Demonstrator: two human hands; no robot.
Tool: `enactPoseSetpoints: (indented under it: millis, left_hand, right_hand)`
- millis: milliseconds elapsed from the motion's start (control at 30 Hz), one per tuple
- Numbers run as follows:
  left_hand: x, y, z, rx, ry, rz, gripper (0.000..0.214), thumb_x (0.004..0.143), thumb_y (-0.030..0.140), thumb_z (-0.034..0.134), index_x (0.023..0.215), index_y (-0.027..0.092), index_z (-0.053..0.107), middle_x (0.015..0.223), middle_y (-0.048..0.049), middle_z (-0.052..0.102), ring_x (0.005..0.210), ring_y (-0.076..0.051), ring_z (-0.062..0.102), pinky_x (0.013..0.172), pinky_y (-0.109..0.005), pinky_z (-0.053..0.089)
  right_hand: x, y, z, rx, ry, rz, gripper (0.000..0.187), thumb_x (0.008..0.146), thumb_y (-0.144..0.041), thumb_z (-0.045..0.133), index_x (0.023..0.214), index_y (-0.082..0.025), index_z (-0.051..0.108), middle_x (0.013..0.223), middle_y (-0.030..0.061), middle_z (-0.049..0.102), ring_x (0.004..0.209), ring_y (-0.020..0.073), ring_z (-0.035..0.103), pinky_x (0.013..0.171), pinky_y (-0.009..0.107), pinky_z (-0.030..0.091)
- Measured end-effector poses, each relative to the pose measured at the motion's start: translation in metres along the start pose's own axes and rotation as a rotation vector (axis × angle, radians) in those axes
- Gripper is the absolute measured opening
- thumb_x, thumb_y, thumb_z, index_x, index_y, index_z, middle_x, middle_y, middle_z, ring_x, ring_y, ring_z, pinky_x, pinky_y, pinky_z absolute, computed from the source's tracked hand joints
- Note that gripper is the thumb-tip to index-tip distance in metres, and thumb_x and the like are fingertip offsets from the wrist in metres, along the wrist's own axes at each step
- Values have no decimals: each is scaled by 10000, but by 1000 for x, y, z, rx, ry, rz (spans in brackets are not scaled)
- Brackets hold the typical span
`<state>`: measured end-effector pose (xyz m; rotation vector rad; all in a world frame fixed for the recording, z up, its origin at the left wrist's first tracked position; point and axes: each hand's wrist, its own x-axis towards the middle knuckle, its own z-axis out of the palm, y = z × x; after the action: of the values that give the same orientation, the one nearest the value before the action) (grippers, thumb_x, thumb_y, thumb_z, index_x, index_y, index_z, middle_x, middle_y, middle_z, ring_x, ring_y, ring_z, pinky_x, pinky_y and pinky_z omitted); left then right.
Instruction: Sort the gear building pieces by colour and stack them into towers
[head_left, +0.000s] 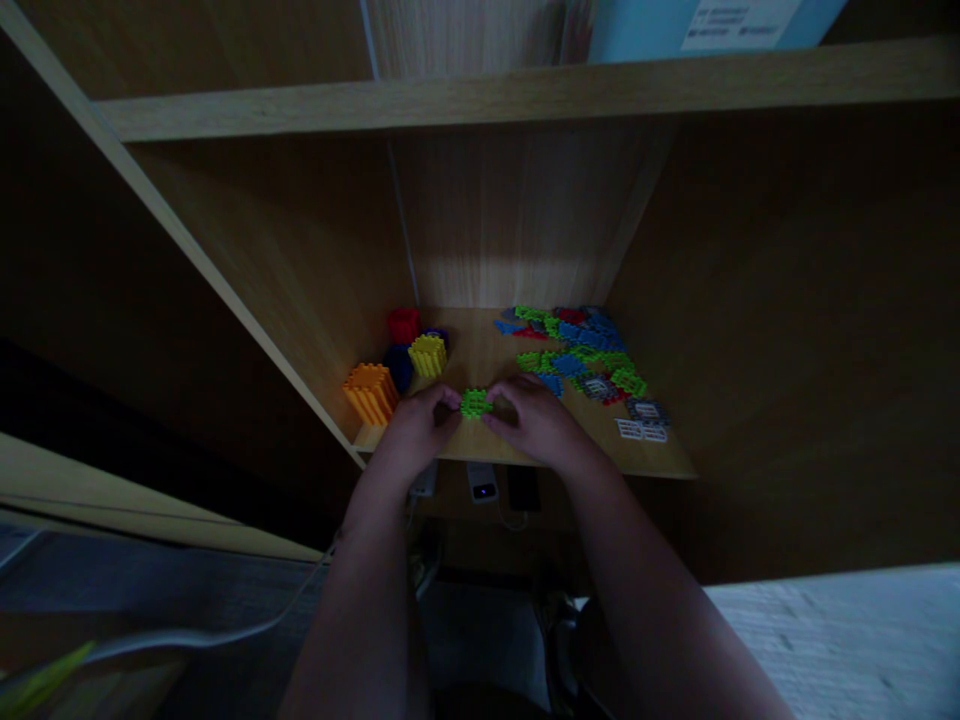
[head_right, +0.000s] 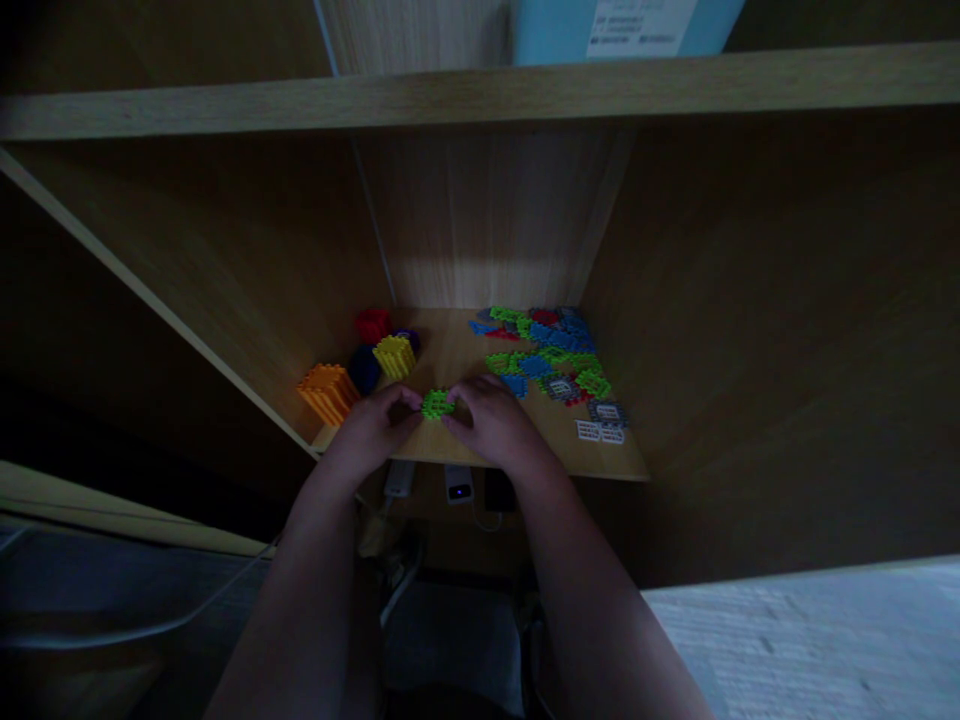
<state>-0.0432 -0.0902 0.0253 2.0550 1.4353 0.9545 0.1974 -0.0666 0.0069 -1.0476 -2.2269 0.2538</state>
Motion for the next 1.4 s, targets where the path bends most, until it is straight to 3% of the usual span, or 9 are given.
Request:
enactPoseSetpoints:
  millis: [433,967,1400]
  left_hand:
    - [0,0,0,2,-19,2,132,964,191,639,1056,235,724,1128,-52,830,1068,-256,786,1030,-425,612]
    - [0,-2,1,-10,18,18,170,889,186,675,1048,234,711,1027,-28,801,970,-221,770,929,-357,614]
    - [0,1,0,-31,8,10,152,894,176,671,1028,237,706,1034,-31,798,982,-223,767,949,-368,614]
  right_hand:
    - [1,-2,-1,-1,-12,3,219,968,-247,810,1155,-251,696,1175,78,787,1173,305,693,1065,466,532]
    - [1,0,-1,-1,-12,0,222,982,-250,792,1178,-255,689,1192,80,782,1184,304,696,1072,468,536]
    - [2,-1,0,2,-17,-4,212,987,-253,785,1180,-261,697,1204,83,783,1192,304,703,1077,479,536]
